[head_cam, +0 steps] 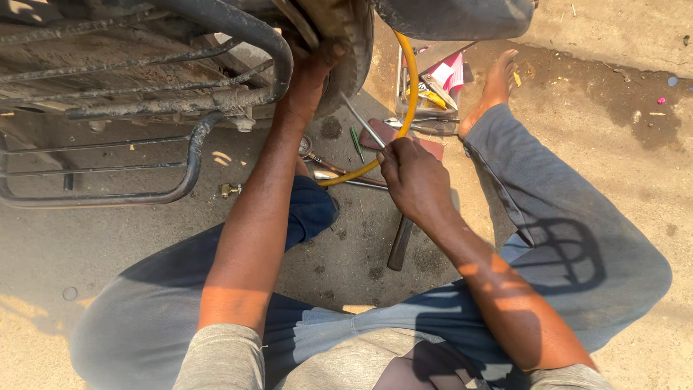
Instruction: The person sits on the ground and uses a hammer and a metal rod to strike a component near the rear wheel of a motorcycle. They repeatedly position the rod and tap it with the hammer, occasionally adjusting their grip and the tool placement.
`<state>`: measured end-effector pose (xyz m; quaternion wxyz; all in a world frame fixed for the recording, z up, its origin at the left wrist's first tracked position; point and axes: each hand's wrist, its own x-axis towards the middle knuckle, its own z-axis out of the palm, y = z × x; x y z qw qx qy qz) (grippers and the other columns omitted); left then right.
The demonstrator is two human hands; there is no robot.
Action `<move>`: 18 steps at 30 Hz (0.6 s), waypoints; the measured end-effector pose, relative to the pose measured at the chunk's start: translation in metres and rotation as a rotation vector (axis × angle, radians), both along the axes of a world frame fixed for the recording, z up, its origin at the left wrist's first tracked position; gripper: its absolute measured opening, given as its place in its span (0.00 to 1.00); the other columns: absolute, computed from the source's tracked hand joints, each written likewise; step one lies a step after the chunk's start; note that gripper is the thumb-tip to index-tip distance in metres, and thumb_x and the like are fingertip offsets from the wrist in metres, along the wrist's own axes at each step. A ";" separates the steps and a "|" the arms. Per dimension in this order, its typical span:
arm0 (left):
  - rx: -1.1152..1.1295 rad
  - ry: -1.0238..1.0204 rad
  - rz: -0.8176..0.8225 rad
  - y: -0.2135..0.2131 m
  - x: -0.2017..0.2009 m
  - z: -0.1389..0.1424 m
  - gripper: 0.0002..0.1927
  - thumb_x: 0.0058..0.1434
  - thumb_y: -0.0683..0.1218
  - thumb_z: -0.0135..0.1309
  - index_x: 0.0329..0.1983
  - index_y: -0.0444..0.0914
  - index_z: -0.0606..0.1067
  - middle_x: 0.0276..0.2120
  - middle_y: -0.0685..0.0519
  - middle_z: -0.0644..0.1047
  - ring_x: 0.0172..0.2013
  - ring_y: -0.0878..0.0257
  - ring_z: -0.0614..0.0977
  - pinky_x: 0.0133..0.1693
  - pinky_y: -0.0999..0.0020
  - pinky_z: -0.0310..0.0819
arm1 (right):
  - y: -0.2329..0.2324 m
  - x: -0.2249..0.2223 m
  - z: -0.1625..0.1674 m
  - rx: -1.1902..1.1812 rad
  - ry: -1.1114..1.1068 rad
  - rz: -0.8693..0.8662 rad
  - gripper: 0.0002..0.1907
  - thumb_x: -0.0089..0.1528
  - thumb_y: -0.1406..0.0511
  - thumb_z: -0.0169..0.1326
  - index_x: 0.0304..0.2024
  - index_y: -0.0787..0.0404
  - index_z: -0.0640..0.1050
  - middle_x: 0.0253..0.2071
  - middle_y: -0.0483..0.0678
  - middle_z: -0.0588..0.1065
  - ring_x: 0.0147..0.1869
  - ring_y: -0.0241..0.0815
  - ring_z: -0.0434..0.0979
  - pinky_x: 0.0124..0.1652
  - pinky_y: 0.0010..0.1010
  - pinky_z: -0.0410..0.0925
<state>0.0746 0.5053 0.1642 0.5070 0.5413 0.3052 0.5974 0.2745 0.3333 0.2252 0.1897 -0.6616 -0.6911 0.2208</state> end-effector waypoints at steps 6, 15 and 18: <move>-0.037 0.034 0.028 0.003 -0.013 0.020 0.35 0.62 0.61 0.69 0.62 0.36 0.72 0.54 0.49 0.77 0.56 0.60 0.79 0.61 0.59 0.76 | 0.003 -0.055 0.030 0.204 -0.113 -0.081 0.20 0.68 0.61 0.51 0.60 0.62 0.74 0.41 0.59 0.77 0.32 0.61 0.79 0.29 0.50 0.71; 0.092 -0.078 -0.081 0.002 -0.003 0.025 0.31 0.60 0.50 0.72 0.59 0.34 0.70 0.50 0.49 0.79 0.51 0.60 0.82 0.53 0.64 0.82 | 0.055 0.007 0.049 0.469 -0.359 0.358 0.24 0.65 0.59 0.58 0.63 0.59 0.74 0.36 0.51 0.77 0.31 0.51 0.80 0.27 0.41 0.70; 0.095 -0.118 0.052 -0.002 0.010 0.043 0.27 0.62 0.48 0.71 0.58 0.35 0.71 0.50 0.48 0.80 0.52 0.59 0.82 0.57 0.64 0.80 | 0.138 0.044 0.074 0.480 -0.490 0.531 0.13 0.68 0.55 0.60 0.48 0.54 0.79 0.35 0.48 0.78 0.33 0.49 0.79 0.31 0.41 0.70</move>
